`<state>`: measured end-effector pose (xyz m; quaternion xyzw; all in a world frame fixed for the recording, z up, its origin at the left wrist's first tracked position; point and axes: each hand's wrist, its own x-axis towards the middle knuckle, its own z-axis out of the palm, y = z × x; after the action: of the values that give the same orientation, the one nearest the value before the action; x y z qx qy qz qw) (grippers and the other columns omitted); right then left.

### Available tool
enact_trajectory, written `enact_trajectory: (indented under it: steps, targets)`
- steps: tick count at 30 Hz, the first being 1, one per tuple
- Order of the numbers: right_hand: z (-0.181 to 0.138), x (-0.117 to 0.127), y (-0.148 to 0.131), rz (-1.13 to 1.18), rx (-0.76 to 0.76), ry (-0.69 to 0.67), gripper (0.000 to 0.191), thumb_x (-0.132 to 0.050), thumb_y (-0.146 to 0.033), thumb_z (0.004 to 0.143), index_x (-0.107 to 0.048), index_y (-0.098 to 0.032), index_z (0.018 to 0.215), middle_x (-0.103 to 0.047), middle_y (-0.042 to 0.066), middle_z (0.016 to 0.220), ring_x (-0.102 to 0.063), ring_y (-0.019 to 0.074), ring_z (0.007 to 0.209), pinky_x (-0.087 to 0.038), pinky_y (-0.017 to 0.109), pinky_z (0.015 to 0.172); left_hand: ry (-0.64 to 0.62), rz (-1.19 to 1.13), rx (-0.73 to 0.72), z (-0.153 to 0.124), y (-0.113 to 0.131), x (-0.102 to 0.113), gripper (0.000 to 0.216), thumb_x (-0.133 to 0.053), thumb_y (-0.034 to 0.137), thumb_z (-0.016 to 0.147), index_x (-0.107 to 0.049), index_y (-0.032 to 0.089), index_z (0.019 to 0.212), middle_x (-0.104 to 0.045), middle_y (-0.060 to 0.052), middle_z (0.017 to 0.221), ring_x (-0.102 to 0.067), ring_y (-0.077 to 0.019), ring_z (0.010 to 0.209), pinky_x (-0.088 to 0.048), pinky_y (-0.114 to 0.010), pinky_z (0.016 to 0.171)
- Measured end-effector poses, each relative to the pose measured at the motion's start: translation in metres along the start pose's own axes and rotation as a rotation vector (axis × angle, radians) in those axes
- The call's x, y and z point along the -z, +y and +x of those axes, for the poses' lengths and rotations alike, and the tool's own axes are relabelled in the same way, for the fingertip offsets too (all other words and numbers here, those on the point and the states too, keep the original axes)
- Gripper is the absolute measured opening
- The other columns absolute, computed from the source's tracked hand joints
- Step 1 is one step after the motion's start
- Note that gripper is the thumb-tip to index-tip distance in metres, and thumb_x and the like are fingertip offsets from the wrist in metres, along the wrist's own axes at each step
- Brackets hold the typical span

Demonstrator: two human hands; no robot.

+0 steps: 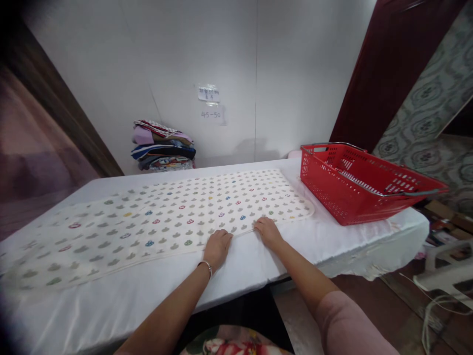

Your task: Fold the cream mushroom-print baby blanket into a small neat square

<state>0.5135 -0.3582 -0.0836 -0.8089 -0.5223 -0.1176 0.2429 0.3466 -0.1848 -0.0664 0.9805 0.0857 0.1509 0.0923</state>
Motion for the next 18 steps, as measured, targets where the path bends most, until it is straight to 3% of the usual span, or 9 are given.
enact_trajectory:
  steps: [15, 18]
  targets:
    - [-0.001, 0.006, -0.008, 0.079, 0.025, 0.031, 0.016, -0.048, -0.019, 0.087, -0.064, -0.022, 0.086, -0.062, 0.005, 0.091, -0.053, 0.0173, 0.087, -0.042, 0.031, 0.079, 0.009, -0.026, -0.016, 0.002, -0.005, 0.001, 0.024, -0.039, 0.023, 0.09, -0.062, 0.021, 0.094, -0.057, -0.004, 0.092, -0.048, -0.018, 0.088, -0.037, -0.032, 0.078]
    - [-0.008, 0.009, 0.004, 0.167, -0.043, 0.114, 0.017, -0.049, -0.019, 0.085, -0.065, -0.023, 0.085, -0.064, 0.004, 0.092, -0.055, 0.0172, 0.09, -0.042, 0.032, 0.083, 0.024, -0.046, -0.021, 0.002, -0.004, 0.002, 0.023, -0.041, 0.027, 0.09, -0.063, 0.02, 0.093, -0.057, -0.004, 0.091, -0.049, -0.0182, 0.088, -0.037, -0.032, 0.078]
